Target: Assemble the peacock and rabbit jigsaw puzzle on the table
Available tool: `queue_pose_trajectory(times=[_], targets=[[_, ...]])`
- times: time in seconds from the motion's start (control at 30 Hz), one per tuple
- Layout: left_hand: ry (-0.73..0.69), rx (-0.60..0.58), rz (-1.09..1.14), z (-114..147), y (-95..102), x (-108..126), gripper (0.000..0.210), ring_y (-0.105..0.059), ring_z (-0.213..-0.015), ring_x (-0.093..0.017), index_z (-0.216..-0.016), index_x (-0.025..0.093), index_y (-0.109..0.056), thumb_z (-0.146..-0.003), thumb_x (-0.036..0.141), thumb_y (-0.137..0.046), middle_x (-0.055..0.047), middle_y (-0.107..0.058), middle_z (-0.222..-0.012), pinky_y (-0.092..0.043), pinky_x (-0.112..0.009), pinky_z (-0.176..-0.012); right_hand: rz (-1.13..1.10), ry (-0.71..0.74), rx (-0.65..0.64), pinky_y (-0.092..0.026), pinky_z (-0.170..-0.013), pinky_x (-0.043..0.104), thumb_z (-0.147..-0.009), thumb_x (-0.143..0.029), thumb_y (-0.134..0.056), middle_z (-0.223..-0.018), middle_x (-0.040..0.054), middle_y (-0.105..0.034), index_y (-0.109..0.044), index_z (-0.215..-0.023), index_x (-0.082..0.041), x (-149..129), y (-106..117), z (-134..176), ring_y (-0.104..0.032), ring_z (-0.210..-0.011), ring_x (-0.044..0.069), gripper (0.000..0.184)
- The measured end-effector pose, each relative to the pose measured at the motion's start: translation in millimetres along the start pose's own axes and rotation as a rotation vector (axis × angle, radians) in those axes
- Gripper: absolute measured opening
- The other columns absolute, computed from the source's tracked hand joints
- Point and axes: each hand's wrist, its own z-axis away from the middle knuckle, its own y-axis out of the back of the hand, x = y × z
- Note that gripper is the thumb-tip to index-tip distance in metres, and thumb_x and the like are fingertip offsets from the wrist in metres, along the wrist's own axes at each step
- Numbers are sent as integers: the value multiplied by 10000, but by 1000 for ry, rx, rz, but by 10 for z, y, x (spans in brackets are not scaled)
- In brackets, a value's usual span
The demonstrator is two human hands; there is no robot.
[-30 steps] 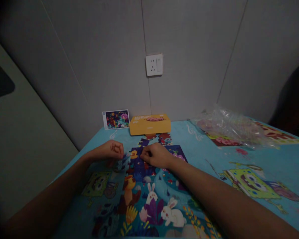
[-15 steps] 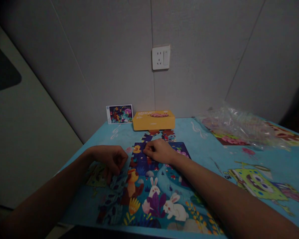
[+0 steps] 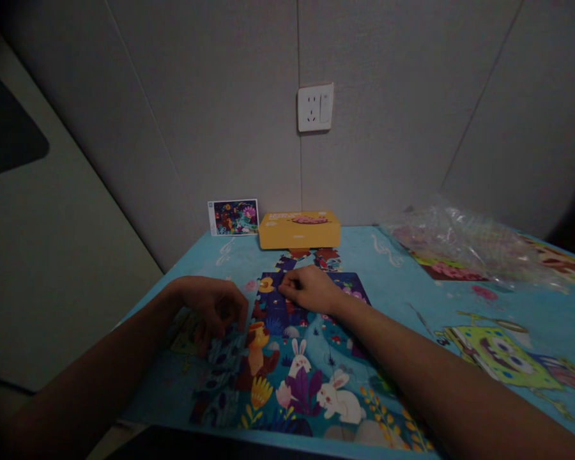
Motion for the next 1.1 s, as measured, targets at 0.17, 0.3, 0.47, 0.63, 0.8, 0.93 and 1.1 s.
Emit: queue_pose_trajectory(times=[0.17,0.3,0.47,0.63,0.8,0.93,1.1], targets=[[145,-110,-6,113,0,20,292,-661,-460,-193,-723,187,-681,-579,345,-881,-11,-718,-606,-505,-232,-367,11,15,7,-308,-544,240,-851,-306,-545,-583,-4,-606,-643,-706,-163,-2,6,5,-515,-531,120,226],[223,-77,8,264,-128,7,299,-643,-439,-179,-699,167,-682,-567,341,-886,-28,-708,-601,-491,-216,-366,4,11,10,-299,-538,243,-850,-320,-545,-573,-5,-588,-644,-689,-167,19,3,0,-498,-526,121,243],[68,252,97,519,-439,-325,331,-580,-419,-104,-872,163,-668,-686,402,-801,22,-655,-619,-508,-191,-443,9,-1,20,-300,-541,244,-847,-328,-546,-591,1,-600,-656,-684,-172,20,1,-5,-507,-546,129,251],[-5,799,45,679,-832,-673,317,-462,-438,-71,-904,168,-619,-807,467,-668,57,-530,-594,-408,-171,-430,22,0,29,-301,-540,245,-847,-327,-543,-619,10,-630,-668,-716,-176,-1,5,-14,-538,-566,140,236],[55,1137,-106,658,-1106,-766,330,-496,-550,-119,-987,171,-637,-849,467,-589,20,-551,-674,-395,-208,-491,17,2,27,-314,-549,247,-842,-321,-550,-635,17,-654,-674,-724,-179,16,-2,-20,-561,-584,151,223],[112,1365,-401,578,-1271,-638,348,-536,-599,-126,-1117,182,-619,-903,430,-500,-75,-608,-1043,-468,-271,-594,17,4,39,-312,-546,246,-840,-323,-549,-627,15,-653,-676,-716,-180,23,4,-12,-561,-581,149,228],[96,1105,-690,413,-1592,-370,547,-625,-973,-242,-1301,326,-549,-790,480,-672,-73,-480,-1364,-500,-384,-888,18,-3,29,-303,-542,246,-841,-336,-543,-611,6,-641,-675,-703,-183,17,4,-12,-545,-562,139,244]])
